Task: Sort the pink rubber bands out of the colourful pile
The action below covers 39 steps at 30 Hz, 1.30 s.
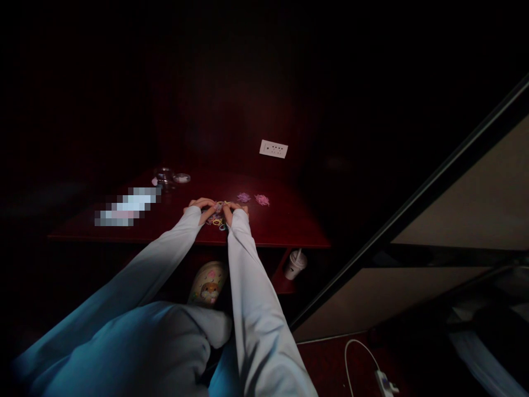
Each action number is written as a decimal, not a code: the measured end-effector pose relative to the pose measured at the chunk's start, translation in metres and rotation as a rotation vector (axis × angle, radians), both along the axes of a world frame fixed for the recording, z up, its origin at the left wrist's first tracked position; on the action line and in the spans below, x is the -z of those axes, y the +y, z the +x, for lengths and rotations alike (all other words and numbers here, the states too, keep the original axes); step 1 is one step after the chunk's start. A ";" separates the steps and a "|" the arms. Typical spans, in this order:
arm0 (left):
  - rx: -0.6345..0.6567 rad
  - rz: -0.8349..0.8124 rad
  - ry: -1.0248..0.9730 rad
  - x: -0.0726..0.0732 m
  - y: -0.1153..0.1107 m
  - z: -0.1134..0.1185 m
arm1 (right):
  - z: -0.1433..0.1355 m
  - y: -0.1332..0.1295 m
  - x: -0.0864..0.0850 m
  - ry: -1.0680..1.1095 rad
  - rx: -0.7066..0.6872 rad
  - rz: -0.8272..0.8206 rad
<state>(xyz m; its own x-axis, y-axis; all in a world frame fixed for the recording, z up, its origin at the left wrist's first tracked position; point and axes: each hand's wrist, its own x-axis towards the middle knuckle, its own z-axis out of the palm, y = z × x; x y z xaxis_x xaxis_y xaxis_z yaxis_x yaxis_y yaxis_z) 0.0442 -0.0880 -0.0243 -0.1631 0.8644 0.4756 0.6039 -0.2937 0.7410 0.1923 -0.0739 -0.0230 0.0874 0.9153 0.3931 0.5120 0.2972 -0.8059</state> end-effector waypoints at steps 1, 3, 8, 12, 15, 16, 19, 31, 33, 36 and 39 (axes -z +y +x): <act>0.002 0.001 -0.003 0.000 0.000 0.000 | 0.000 0.000 0.000 0.009 0.002 -0.001; -0.001 0.003 -0.007 -0.001 -0.001 0.001 | 0.000 -0.001 -0.002 0.020 0.008 -0.009; -0.003 0.007 -0.015 0.000 -0.001 0.002 | -0.002 -0.005 -0.007 0.061 0.015 -0.015; 0.006 0.006 -0.029 0.000 0.000 0.002 | -0.002 -0.006 -0.005 0.043 -0.005 0.018; -0.008 0.003 -0.027 0.000 0.000 0.002 | -0.002 -0.006 -0.003 0.025 -0.012 0.039; -0.011 0.005 -0.027 0.000 0.000 0.002 | -0.002 -0.006 -0.002 0.019 -0.009 0.043; -0.007 0.021 -0.019 0.001 -0.001 0.002 | -0.003 -0.006 0.000 -0.008 0.003 0.062; -0.025 0.010 -0.014 -0.004 -0.004 0.004 | -0.003 -0.008 -0.004 -0.073 0.013 0.087; -0.032 0.001 -0.016 -0.005 -0.005 0.004 | -0.004 -0.009 -0.005 -0.077 0.017 0.089; -0.025 0.000 -0.019 -0.004 -0.005 0.004 | -0.004 -0.010 -0.005 -0.079 0.015 0.090; -0.023 -0.008 -0.029 -0.005 -0.004 0.004 | -0.004 -0.011 -0.005 -0.067 0.015 0.101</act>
<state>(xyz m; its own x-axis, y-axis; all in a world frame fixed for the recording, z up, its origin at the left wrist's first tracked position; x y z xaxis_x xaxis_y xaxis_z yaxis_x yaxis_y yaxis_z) 0.0481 -0.0923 -0.0194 -0.1969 0.8641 0.4632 0.5885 -0.2737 0.7607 0.1884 -0.0846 -0.0176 0.0712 0.8694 0.4890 0.5686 0.3674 -0.7360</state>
